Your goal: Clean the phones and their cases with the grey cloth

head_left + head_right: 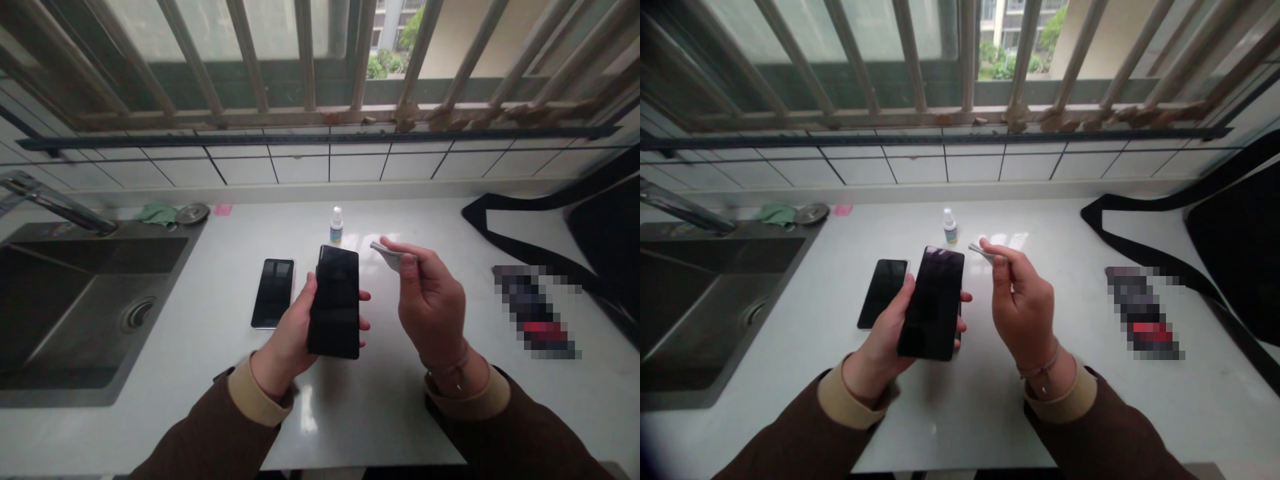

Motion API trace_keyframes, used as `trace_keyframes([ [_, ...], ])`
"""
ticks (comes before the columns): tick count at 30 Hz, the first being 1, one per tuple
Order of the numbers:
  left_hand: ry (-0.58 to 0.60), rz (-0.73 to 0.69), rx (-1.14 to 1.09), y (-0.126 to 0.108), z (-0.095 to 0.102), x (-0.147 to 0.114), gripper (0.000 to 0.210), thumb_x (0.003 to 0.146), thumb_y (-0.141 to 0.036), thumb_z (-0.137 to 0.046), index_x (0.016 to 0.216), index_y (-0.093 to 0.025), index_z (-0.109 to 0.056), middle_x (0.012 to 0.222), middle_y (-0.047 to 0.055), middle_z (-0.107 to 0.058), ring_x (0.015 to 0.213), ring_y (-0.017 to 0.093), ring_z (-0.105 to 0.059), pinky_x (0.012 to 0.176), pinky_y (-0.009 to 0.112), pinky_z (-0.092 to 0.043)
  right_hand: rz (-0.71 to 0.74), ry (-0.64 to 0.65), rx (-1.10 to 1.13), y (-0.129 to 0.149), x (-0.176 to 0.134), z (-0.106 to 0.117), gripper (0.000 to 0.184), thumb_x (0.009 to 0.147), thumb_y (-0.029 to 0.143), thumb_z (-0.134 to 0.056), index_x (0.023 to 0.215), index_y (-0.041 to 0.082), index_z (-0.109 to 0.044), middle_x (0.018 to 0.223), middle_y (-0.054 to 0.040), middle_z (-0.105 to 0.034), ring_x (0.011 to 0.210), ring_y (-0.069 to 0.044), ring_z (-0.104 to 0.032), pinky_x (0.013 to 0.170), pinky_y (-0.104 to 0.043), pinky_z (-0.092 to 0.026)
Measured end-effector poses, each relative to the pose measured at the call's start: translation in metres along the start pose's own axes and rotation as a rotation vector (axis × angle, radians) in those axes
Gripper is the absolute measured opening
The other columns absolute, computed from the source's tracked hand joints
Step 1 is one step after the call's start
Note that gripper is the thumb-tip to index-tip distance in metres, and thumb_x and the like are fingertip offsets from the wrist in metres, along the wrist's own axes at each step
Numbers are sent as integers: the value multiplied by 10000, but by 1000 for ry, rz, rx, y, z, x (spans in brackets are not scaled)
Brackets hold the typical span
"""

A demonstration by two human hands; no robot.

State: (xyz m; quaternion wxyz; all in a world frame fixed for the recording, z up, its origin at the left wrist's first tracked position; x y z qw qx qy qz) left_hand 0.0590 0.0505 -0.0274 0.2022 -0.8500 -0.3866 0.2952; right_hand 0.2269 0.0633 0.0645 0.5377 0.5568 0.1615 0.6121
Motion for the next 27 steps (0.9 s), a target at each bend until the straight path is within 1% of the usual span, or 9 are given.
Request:
trace_keyframes([
  [4, 13, 51, -67, 9, 3, 0, 706, 1051, -734, -452, 1325, -145, -730, 1202, 173, -768, 897, 292, -785, 753, 467, -675, 179, 287, -33, 7, -7, -29, 296, 1117, 215, -521, 1338, 285, -704, 1341, -54, -801, 1226, -241, -784, 1033, -425, -676],
  [6, -41, 13, -98, 7, 9, 3, 665, 1071, -695, -452, 1328, -147, -728, 1127, 162, -793, 895, 290, -787, 777, 461, -671, 269, 396, 3, 14, -19, -42, 312, 1109, 174, -516, 1347, 269, -694, 1334, -56, -804, 1241, -220, -778, 1053, -393, -671],
  [10, -211, -134, -156, -11, 22, 4, 646, 1127, -597, -389, 1279, -78, -742, 1116, 181, -812, 977, 266, -789, 922, 396, -639, 480, 505, 118, 41, -42, -50, 351, 1067, 94, -541, 1370, 212, -674, 1324, -89, -807, 1293, -209, -750, 1151, -406, -620],
  [13, -231, -125, -174, -16, 23, 3, 715, 1119, -638, -350, 1190, -64, -770, 1041, 182, -816, 888, 253, -788, 881, 376, -640, 654, 601, 187, 66, -56, -51, 403, 1037, 65, -557, 1410, 184, -650, 1311, -107, -812, 1294, -208, -749, 1184, -412, -594],
  [15, -222, -84, -169, -14, 22, 2, 730, 1098, -673, -379, 1140, -67, -784, 996, 178, -815, 814, 244, -779, 830, 369, -644, 722, 642, 195, 75, -61, -51, 423, 1030, 60, -560, 1429, 172, -639, 1316, -114, -808, 1298, -206, -745, 1193, -397, -583],
  [18, -203, -57, -150, -9, 21, 2, 700, 1084, -670, -436, 1167, -69, -786, 980, 178, -815, 894, 276, -792, 898, 398, -638, 730, 647, 152, 74, -60, -52, 423, 1045, 63, -538, 1441, 177, -635, 1340, -111, -797, 1323, -207, -728, 1197, -404, -579],
  [22, -143, -56, -132, -3, 12, 4, 650, 1098, -606, -463, 1292, -56, -750, 1080, 201, -813, 1089, 319, -781, 1059, 456, -585, 653, 592, 66, 57, -50, -54, 411, 1076, 73, -518, 1448, 205, -634, 1410, -105, -763, 1373, -210, -694, 1211, -429, -575],
  [24, -125, -54, -125, 0, 10, 5, 636, 1103, -598, -459, 1329, -71, -734, 1125, 202, -808, 1093, 323, -782, 1054, 473, -588, 595, 556, 27, 47, -44, -54, 405, 1084, 83, -528, 1449, 217, -640, 1427, -98, -754, 1373, -214, -695, 1213, -434, -575],
  [27, -112, 10, -79, 9, 11, 3, 631, 1091, -633, -468, 1374, -124, -711, 1087, 179, -814, 1001, 325, -802, 966, 502, -626, 471, 460, -53, 31, -33, -52, 377, 1098, 103, -521, 1428, 218, -662, 1413, -98, -763, 1353, -228, -711, 1200, -436, -584],
])
Point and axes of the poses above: each hand's wrist, its own x-axis towards the middle knuckle, its own z-axis out of the back of the hand, y = z × x, the point moved 9 cm from there along x, towards the middle knuckle
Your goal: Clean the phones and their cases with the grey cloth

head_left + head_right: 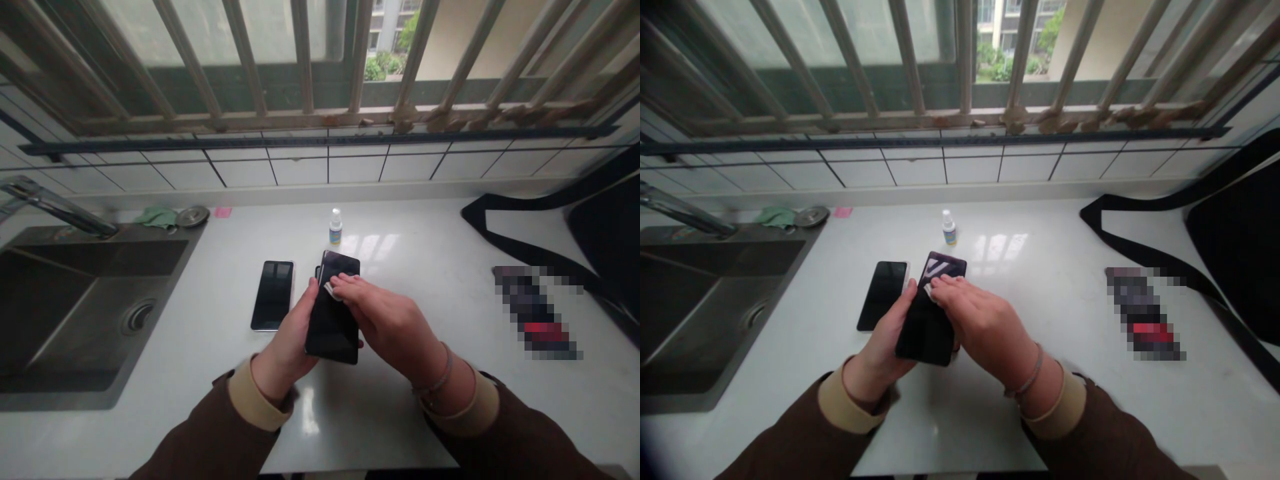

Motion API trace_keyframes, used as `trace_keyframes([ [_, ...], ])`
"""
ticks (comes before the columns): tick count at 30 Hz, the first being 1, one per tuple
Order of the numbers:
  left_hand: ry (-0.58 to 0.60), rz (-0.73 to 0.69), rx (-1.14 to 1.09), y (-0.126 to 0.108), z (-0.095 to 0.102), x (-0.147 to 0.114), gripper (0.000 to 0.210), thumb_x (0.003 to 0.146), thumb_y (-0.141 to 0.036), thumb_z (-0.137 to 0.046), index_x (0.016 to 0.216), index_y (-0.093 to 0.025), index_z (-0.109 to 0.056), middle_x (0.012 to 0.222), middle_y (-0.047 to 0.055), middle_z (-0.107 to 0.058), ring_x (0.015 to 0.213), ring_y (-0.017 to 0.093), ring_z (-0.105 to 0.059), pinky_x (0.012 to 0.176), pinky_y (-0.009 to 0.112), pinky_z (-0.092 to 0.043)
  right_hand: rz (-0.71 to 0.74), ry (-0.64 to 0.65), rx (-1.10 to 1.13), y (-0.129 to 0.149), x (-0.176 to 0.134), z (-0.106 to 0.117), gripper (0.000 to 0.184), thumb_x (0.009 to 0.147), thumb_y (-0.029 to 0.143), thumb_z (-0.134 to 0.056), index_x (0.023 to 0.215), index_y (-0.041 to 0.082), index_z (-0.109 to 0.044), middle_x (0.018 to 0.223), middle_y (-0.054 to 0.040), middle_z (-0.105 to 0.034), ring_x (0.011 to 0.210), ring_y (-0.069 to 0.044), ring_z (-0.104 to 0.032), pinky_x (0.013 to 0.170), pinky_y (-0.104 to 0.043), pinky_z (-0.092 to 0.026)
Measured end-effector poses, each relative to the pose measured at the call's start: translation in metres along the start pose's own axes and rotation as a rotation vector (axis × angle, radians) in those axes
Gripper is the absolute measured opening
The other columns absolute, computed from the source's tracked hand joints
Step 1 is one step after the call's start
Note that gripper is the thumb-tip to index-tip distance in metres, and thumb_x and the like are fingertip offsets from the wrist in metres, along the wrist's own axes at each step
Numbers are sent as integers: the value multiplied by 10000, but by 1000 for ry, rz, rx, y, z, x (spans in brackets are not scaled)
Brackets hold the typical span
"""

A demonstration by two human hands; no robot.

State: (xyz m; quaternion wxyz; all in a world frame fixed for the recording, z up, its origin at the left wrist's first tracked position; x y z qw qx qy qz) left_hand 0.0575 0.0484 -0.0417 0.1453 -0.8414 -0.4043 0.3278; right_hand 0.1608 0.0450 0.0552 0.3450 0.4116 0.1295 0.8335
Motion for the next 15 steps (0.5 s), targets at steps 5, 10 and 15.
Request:
trace_keyframes([
  [5, 76, 100, 126, 16, 0, -5, 665, 1066, -691, -476, 1304, -123, -726, 975, 168, -816, 839, 292, -809, 835, 449, -649, -313, -100, -70, -30, -5, 10, 332, 1136, 215, -497, 1410, 223, -684, 1412, -108, -761, 1259, -267, -771, 1072, -441, -664],
  [10, 190, 171, 258, 25, -15, -13, 781, 1060, -740, -421, 1159, -44, -764, 1003, 221, -804, 933, 269, -810, 925, 362, -614, -454, -263, -170, -40, -9, 34, 317, 1135, 287, -515, 1368, 232, -722, 1291, -95, -818, 1089, -273, -830, 936, -422, -691],
  [15, 263, 124, 350, 19, -24, -15, 710, 1032, -740, -500, 1184, -82, -720, 935, 186, -796, 862, 257, -804, 826, 341, -628, -424, -400, -207, -38, -10, 53, 299, 1126, 270, -522, 1329, 236, -739, 1288, -93, -817, 1184, -268, -795, 993, -417, -655],
])
Point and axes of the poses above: each hand's wrist, its own x-axis towards the middle knuckle, its own z-axis out of the back of the hand, y = z × x, the point moved 9 cm from there along x, towards the middle knuckle
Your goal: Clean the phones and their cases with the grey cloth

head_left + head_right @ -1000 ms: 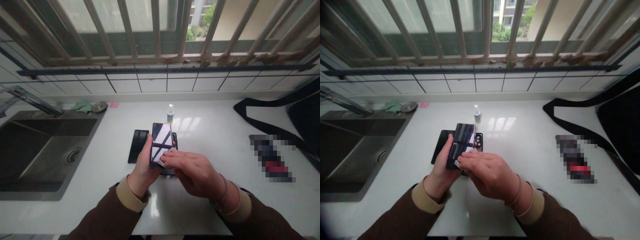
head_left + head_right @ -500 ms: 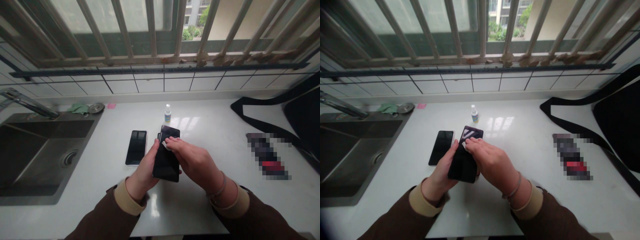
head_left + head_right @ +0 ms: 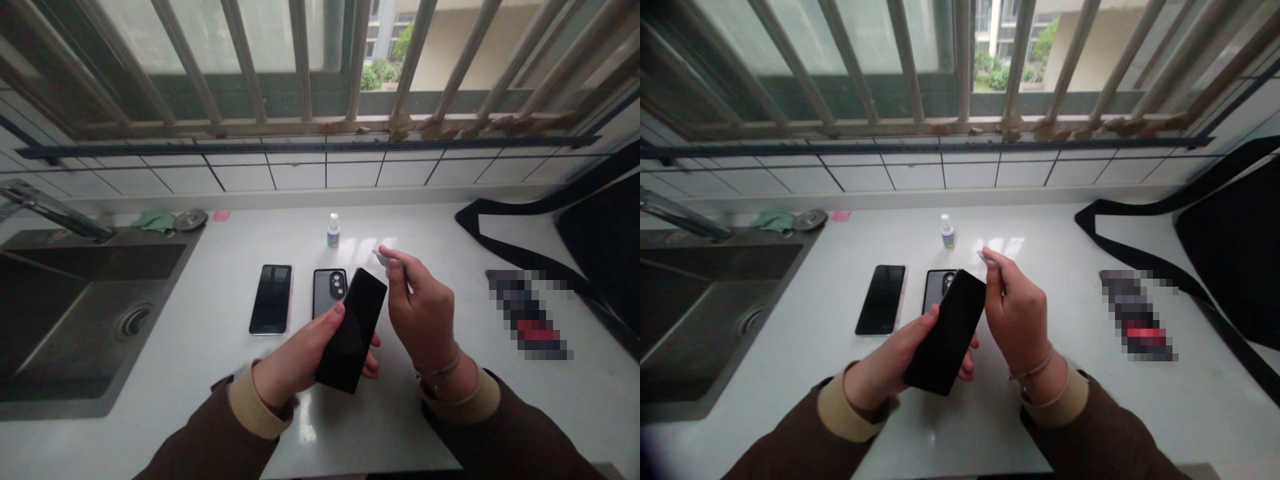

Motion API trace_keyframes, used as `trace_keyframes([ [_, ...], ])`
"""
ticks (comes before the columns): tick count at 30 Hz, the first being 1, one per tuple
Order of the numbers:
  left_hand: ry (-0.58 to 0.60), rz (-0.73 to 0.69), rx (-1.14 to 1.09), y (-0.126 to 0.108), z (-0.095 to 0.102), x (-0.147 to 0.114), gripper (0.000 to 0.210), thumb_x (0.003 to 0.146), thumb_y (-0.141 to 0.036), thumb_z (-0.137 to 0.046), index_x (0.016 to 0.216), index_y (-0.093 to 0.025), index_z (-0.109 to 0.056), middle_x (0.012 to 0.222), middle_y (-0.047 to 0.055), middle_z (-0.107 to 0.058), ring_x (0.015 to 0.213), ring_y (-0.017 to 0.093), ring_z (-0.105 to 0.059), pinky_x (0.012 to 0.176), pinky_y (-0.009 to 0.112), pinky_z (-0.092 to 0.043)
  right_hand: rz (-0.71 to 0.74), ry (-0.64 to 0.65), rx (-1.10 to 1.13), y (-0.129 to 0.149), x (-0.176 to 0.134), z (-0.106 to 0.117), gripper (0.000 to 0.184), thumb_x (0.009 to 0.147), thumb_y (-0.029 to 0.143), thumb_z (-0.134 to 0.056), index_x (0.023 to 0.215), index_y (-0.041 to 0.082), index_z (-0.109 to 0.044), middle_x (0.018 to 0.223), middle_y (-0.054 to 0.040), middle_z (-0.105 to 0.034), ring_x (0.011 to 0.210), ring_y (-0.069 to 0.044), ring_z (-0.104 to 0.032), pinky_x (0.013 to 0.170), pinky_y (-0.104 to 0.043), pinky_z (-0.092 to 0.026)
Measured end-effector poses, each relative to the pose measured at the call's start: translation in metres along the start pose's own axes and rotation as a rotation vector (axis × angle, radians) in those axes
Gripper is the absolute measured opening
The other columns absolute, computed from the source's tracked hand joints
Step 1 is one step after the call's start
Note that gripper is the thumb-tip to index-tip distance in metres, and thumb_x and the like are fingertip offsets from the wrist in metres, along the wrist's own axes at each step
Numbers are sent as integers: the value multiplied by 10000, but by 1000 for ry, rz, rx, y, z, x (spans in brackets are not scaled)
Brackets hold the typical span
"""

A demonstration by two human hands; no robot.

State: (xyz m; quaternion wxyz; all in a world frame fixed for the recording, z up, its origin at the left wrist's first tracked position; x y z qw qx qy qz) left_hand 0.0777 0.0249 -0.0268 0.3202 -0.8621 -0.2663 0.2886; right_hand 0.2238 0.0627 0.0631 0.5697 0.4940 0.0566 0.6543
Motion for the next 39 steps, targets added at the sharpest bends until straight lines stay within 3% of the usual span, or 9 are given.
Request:
trace_keyframes([
  [8, -34, -27, 62, 2, 7, 0, 566, 1080, -659, -467, 1219, -135, -630, 1062, 186, -776, 769, 244, -810, 721, 333, -642, -6, 213, 174, -1, -4, -23, 300, 1123, 281, -525, 1328, 237, -740, 1219, -65, -840, 1075, -218, -820, 898, -347, -644],
  [10, -33, -75, 20, -3, 6, 0, 573, 1087, -642, -468, 1364, -156, -588, 1097, 187, -771, 796, 255, -813, 732, 361, -654, -45, 234, 166, -6, -3, -26, 300, 1121, 321, -535, 1295, 226, -760, 1166, -73, -849, 1005, -221, -824, 857, -343, -635],
  [14, -18, -154, -42, -12, 2, 2, 746, 1106, -623, -441, 1722, -314, -157, 1117, 166, -777, 898, 286, -821, 809, 447, -664, -190, 268, 230, -21, -2, -34, 339, 1111, 426, -547, 1210, 220, -798, 1104, -81, -846, 937, -229, -794, 807, -342, -602],
  [16, -32, -163, -43, -13, 1, 3, 816, 1106, -641, -422, 1743, -354, -1, 1119, 165, -782, 910, 286, -823, 833, 454, -658, -309, 282, 311, -32, -5, -40, 378, 1099, 484, -558, 1207, 219, -805, 1107, -83, -834, 975, -241, -767, 854, -363, -588],
  [19, -62, -181, -50, -12, 4, 4, 849, 1106, -649, -409, 1740, -372, 83, 1130, 165, -783, 911, 281, -822, 846, 458, -654, -515, 334, 541, -45, -15, -56, 439, 1055, 561, -612, 1237, 207, -797, 1006, -67, -802, 898, -230, -719, 833, -375, -583],
  [22, -101, -236, -58, -15, 8, 5, 829, 1105, -645, -425, 1747, -364, 17, 1134, 156, -782, 907, 280, -817, 855, 464, -652, -660, 395, 800, -46, -26, -73, 432, 1019, 590, -659, 1187, 212, -784, 836, -19, -722, 734, -183, -642, 715, -340, -570],
  [28, -261, -297, -141, -21, 26, 4, 710, 1063, -667, -523, 1545, -145, -519, 1128, 191, -776, 875, 265, -789, 826, 409, -646, -654, 528, 889, -30, -35, -85, 407, 1008, 611, -672, 913, 216, -698, 698, 36, -557, 580, -126, -523, 539, -277, -478],
  [34, -374, -261, -231, -22, 38, 3, 641, 1080, -658, -477, 1372, -114, -649, 1016, 166, -791, 804, 257, -787, 782, 399, -649, -684, 631, 978, -20, -45, -95, 427, 973, 617, -715, 900, 204, -636, 760, 40, -524, 590, -104, -503, 515, -255, -461],
  [39, -314, -200, -241, -16, 31, 5, 705, 1080, -698, -419, 1316, -86, -678, 1031, 184, -782, 841, 254, -782, 805, 398, -652, -798, 595, 1083, -24, -50, -98, 377, 971, 579, -730, 913, 218, -637, 715, 42, -522, 570, -116, -493, 484, -258, -424],
])
Point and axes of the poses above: each hand's wrist, its own x-axis towards the middle knuckle, its own z-axis out of the back of the hand, y = z × x, the point moved 9 cm from there along x, towards the middle knuckle
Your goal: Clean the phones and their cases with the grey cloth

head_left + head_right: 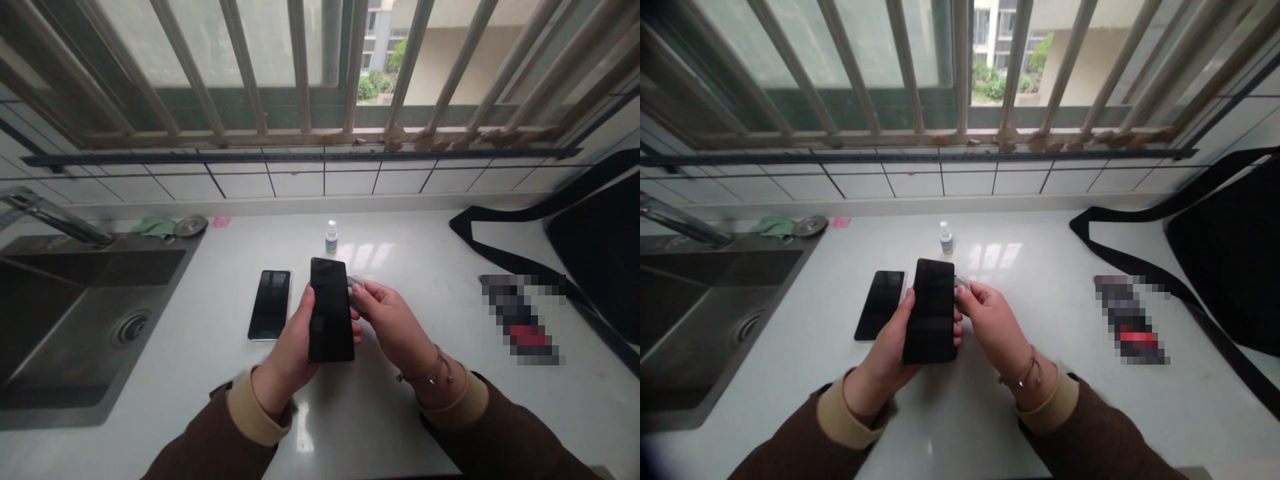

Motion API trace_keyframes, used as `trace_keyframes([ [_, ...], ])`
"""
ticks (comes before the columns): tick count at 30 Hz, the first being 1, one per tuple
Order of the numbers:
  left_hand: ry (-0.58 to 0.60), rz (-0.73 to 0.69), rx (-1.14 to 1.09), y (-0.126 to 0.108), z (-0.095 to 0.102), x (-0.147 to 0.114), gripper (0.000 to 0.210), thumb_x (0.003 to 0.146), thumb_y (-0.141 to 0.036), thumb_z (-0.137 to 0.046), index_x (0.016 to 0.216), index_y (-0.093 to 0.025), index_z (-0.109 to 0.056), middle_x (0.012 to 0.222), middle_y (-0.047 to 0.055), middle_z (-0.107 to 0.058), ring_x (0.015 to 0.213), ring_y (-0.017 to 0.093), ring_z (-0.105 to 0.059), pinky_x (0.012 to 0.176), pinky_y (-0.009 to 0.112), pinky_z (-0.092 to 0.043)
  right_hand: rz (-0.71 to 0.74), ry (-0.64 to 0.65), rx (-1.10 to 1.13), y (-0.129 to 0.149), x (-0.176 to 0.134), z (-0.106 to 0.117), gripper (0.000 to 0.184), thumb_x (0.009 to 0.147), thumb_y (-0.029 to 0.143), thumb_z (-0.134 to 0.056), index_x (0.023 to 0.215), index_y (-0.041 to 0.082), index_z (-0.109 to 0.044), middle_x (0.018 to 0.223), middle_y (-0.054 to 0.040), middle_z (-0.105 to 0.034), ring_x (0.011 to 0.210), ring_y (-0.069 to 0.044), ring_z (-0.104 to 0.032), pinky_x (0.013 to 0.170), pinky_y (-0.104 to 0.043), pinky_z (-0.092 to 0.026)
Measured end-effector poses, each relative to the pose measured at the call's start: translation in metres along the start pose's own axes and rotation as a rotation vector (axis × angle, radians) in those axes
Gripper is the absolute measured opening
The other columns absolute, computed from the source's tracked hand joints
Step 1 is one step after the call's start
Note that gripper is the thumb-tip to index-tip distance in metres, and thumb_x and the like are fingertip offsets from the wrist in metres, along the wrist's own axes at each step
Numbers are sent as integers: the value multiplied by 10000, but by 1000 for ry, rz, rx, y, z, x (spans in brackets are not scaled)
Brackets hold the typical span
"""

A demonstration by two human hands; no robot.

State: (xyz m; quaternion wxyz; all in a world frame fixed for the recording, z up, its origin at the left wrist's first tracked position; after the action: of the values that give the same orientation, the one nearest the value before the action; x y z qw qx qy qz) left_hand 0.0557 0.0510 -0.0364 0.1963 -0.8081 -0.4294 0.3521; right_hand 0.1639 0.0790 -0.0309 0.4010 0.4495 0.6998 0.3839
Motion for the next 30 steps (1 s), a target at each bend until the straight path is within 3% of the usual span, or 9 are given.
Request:
trace_keyframes([
  [4, 24, -61, 151, 4, 5, 3, 668, 1046, -719, -503, 1428, -175, -568, 1028, 154, -785, 817, 258, -784, 777, 414, -647, -12, -41, 118, -1, 2, 2, 364, 951, 558, -759, 1084, 235, -657, 675, 56, -533, 550, -126, -475, 484, -266, -434],
  [7, 32, -158, 247, -1, 8, 3, 616, 1042, -694, -547, 1470, -254, -496, 1001, 107, -786, 809, 255, -785, 761, 419, -646, -10, -1, 150, 0, 3, -2, 374, 941, 553, -777, 1097, 235, -655, 699, 52, -556, 560, -128, -495, 487, -268, -445],
  [11, -36, -144, 192, -7, 10, 1, 670, 1031, -726, -536, 1430, -190, -588, 1014, 140, -803, 830, 274, -795, 780, 421, -647, 11, 99, 97, 5, 1, -10, 322, 987, 535, -737, 1011, 216, -699, 718, 50, -570, 568, -114, -513, 523, -265, -459],
  [14, -123, -82, 83, -6, 14, 1, 671, 1035, -703, -546, 1333, -123, -701, 1032, 172, -820, 853, 289, -797, 784, 406, -640, 40, 95, 22, 11, -1, -10, 316, 972, 510, -767, 1027, 199, -772, 818, 12, -685, 699, -132, -611, 701, -295, -547],
  [17, -190, -77, 71, -3, 21, 3, 629, 1040, -676, -561, 1309, -137, -740, 1042, 154, -826, 926, 305, -792, 800, 413, -638, 20, 66, -23, 10, -1, -7, 346, 954, 507, -786, 1109, 198, -812, 953, -29, -778, 853, -171, -699, 907, -353, -573],
  [20, -182, -167, 197, -9, 26, 5, 612, 1018, -692, -591, 1327, -186, -743, 1064, 135, -824, 1000, 325, -777, 829, 432, -632, -32, 22, -27, 3, -1, -2, 358, 929, 500, -813, 1130, 204, -826, 968, -33, -802, 849, -177, -716, 868, -337, -573],
  [25, -166, -400, 509, -39, 17, -6, 534, 1001, -657, -648, 1230, -201, -804, 1248, 123, -793, 1287, 345, -670, 1109, 422, -516, -67, 100, 34, -6, -5, -11, 343, 968, 490, -779, 1169, 216, -825, 986, -34, -803, 846, -175, -700, 819, -309, -541],
  [30, -123, -393, 372, -42, 10, -18, 469, 1000, -573, -701, 1312, -225, -741, 1361, 120, -740, 1191, 313, -714, 1035, 418, -553, -80, 221, -80, -8, -11, -22, 342, 1009, 526, -725, 1063, 204, -827, 899, -16, -765, 766, -157, -636, 736, -285, -478],
])
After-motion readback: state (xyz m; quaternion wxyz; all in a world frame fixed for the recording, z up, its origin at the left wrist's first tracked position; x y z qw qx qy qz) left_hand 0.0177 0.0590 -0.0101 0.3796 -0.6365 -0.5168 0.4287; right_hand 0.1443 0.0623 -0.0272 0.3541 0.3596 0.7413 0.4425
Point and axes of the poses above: each hand's wrist, its own x-axis towards the middle knuckle, its own z-axis out of the back of the hand, y = z × x, the point moved 9 cm from there along x, towards the middle knuckle
